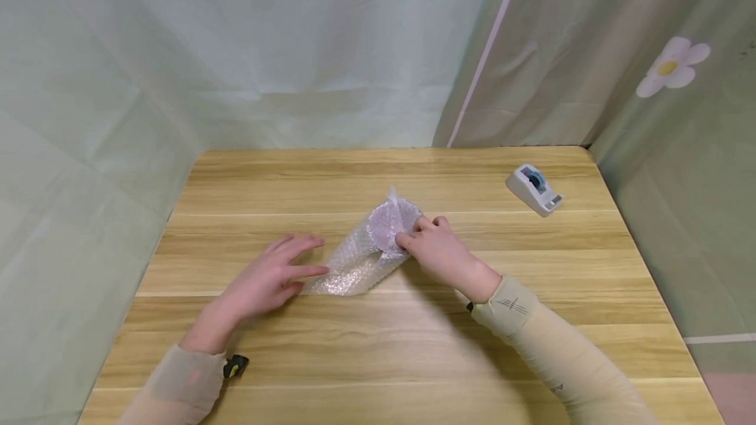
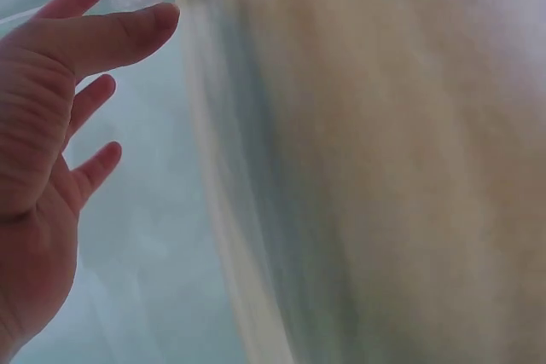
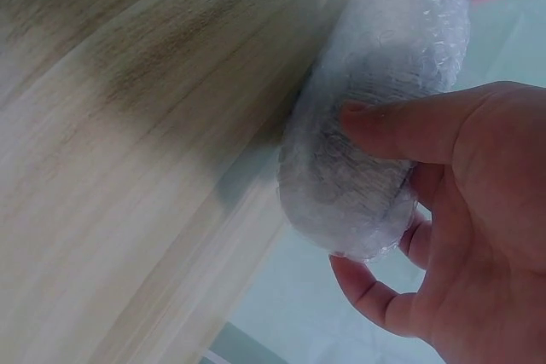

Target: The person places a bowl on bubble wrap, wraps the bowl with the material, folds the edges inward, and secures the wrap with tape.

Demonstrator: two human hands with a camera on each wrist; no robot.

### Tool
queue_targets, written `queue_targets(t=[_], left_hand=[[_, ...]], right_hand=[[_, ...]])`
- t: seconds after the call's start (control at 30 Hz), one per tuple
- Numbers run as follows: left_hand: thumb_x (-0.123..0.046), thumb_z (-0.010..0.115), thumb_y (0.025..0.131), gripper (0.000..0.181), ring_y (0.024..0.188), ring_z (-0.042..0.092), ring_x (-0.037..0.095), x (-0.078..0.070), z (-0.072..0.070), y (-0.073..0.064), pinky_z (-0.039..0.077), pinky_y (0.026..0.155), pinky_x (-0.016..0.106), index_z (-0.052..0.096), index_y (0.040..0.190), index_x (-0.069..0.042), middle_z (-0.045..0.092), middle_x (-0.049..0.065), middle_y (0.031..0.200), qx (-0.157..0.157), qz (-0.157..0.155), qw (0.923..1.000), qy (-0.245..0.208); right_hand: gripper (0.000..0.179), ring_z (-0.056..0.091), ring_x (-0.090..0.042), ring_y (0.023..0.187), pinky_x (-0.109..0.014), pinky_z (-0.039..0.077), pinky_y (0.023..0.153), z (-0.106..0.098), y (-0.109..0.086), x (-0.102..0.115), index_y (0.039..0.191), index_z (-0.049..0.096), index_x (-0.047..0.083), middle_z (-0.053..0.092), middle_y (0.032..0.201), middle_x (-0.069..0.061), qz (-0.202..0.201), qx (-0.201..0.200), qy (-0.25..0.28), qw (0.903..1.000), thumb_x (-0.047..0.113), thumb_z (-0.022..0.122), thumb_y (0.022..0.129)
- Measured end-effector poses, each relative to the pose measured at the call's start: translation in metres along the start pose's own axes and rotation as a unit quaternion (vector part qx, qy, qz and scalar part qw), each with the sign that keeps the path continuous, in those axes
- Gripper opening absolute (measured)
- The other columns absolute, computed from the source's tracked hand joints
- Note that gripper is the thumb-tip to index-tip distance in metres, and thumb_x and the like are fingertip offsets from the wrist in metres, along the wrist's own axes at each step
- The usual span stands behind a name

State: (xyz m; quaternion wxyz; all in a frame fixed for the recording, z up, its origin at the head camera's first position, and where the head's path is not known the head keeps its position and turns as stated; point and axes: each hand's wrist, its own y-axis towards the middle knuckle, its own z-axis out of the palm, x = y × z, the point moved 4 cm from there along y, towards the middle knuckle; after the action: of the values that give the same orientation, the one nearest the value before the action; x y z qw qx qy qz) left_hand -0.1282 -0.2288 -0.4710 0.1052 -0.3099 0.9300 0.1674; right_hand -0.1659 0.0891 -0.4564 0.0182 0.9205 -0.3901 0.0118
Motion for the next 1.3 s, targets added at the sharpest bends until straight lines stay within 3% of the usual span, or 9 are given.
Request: queue_targets(t=[0.17, 0.47, 0.7, 1.3], left_hand=[[-0.003, 0.092, 0.076, 0.050, 0.143, 0.051, 0.043, -0.0009, 0.0035, -0.0027, 0.018, 0.131, 0.056, 0.083, 0.122, -0.021, 0.060, 0.017, 0.151, 0.001, 0.024, 0.9993, 0.029], [-0.010, 0.093, 0.080, 0.024, 0.133, 0.060, 0.038, -0.0021, 0.0030, -0.0022, 0.027, 0.128, 0.053, 0.088, 0.102, -0.016, 0.070, 0.014, 0.136, -0.012, 0.044, 0.9981, 0.041], [-0.010, 0.094, 0.080, 0.022, 0.134, 0.060, 0.037, -0.0018, 0.0040, -0.0007, 0.038, 0.118, 0.063, 0.088, 0.099, -0.018, 0.070, 0.012, 0.137, 0.004, 0.031, 0.9988, 0.038], [-0.005, 0.095, 0.077, 0.021, 0.137, 0.058, 0.036, -0.0029, 0.0024, 0.0023, 0.037, 0.119, 0.064, 0.088, 0.091, -0.018, 0.068, 0.012, 0.140, 0.041, -0.007, 0.9989, 0.022]], right_hand=[[0.019, 0.061, -0.028, 0.109, -0.056, 0.049, 0.092, 0.0006, 0.0001, -0.0002, 0.107, 0.066, 0.020, 0.077, 0.097, -0.004, 0.002, 0.000, 0.002, 1.0000, 0.003, 0.069, 0.098], [0.021, 0.061, -0.028, 0.110, -0.056, 0.047, 0.092, 0.0009, 0.0005, -0.0007, 0.108, 0.067, 0.020, 0.077, 0.098, -0.005, 0.010, 0.006, 0.011, 0.9999, 0.001, 0.068, 0.099], [0.019, 0.061, -0.029, 0.110, -0.056, 0.047, 0.093, 0.0002, 0.0000, -0.0012, 0.107, 0.066, 0.020, 0.077, 0.097, -0.004, 0.013, 0.009, 0.010, 0.9998, 0.002, 0.067, 0.100], [0.017, 0.060, -0.027, 0.111, -0.055, 0.046, 0.093, 0.0008, 0.0001, 0.0002, 0.108, 0.067, 0.021, 0.077, 0.099, -0.002, 0.012, 0.009, 0.018, 0.9997, 0.005, 0.066, 0.101]])
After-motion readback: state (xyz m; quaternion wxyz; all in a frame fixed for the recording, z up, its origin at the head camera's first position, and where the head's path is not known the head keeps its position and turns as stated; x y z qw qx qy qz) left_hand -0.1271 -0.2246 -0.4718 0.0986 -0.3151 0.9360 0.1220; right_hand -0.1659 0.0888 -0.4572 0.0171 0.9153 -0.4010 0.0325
